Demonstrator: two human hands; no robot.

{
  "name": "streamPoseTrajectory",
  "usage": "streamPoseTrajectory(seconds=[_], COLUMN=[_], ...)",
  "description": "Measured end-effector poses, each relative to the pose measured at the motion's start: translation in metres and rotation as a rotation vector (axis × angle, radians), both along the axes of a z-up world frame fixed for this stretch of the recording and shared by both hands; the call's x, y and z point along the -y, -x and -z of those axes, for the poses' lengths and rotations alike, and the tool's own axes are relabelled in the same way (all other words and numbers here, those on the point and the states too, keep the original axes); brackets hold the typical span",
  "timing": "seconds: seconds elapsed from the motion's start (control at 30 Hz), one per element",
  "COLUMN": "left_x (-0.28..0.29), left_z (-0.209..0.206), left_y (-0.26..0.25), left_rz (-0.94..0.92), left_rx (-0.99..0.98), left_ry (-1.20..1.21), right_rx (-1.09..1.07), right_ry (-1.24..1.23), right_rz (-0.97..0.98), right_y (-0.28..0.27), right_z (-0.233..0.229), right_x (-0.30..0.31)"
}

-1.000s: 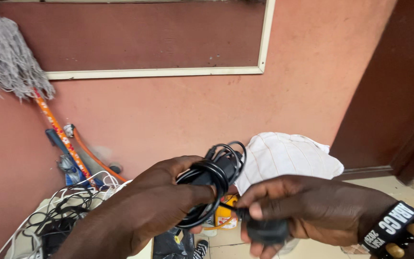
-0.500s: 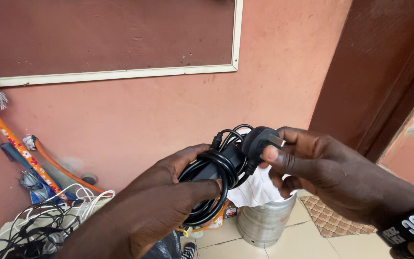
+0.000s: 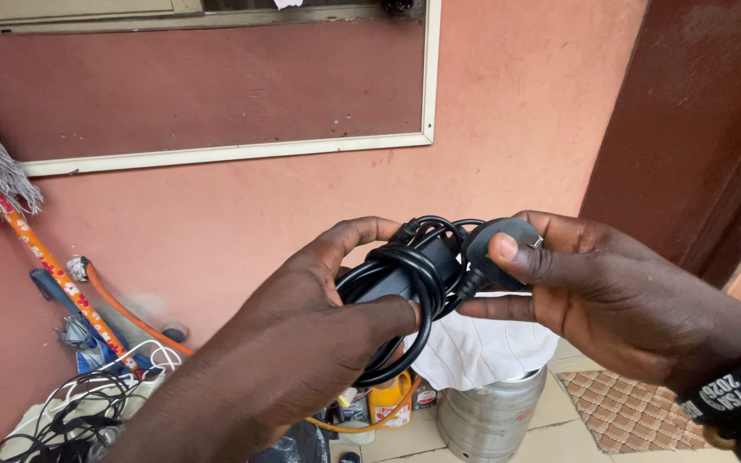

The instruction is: The person wipes a black power adapter and its cable with a light blue cloth, then coils the cable and secures it with a yellow rubber band. They repeat the process with a second black cable, wiping and coiling it before placing both into a white box containing other cables and adapters.

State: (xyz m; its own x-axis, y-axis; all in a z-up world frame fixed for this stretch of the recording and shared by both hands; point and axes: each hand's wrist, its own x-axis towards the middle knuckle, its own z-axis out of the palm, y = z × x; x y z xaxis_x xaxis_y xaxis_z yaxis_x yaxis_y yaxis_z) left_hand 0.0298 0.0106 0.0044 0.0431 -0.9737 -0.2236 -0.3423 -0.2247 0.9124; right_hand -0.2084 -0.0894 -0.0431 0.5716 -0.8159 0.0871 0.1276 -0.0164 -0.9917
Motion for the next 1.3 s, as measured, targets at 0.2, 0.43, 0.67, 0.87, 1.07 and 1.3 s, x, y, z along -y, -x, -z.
streamPoseTrajectory(seconds=[0.2, 0.43, 0.67, 0.87, 1.07, 1.3], left_x=[0.0, 0.002, -0.002, -0.006, -0.013, -0.008], left_z=[-0.003, -0.011, -0.009, -0.017, -0.021, -0.016], left_y=[0.035, 0.051, 0.059, 0.065, 0.072, 0.063], left_rz=[-0.023, 0.005, 0.077, 0.135, 0.017, 0.007], left_rx=[0.018, 0.072, -0.172, 0.229, 0.043, 0.03], left_ry=[0.02, 0.026, 0.025, 0.239, -0.049, -0.16], right_rx=[0.093, 0.13, 0.224, 0.248, 0.132, 0.091], right_ry=[-0.213, -0.379, -0.397, -0.379, -0.372, -0.287], right_rz=[0.197, 0.345, 0.362, 0.357, 0.351, 0.223], right_y=[0.014, 0.022, 0.028, 0.032, 0.041, 0.065], right_z=[-0.001, -0.012, -0.025, -0.02, -0.022, 0.004], right_x=[0.006, -0.011, -0.019, -0.012, -0.019, -0.012])
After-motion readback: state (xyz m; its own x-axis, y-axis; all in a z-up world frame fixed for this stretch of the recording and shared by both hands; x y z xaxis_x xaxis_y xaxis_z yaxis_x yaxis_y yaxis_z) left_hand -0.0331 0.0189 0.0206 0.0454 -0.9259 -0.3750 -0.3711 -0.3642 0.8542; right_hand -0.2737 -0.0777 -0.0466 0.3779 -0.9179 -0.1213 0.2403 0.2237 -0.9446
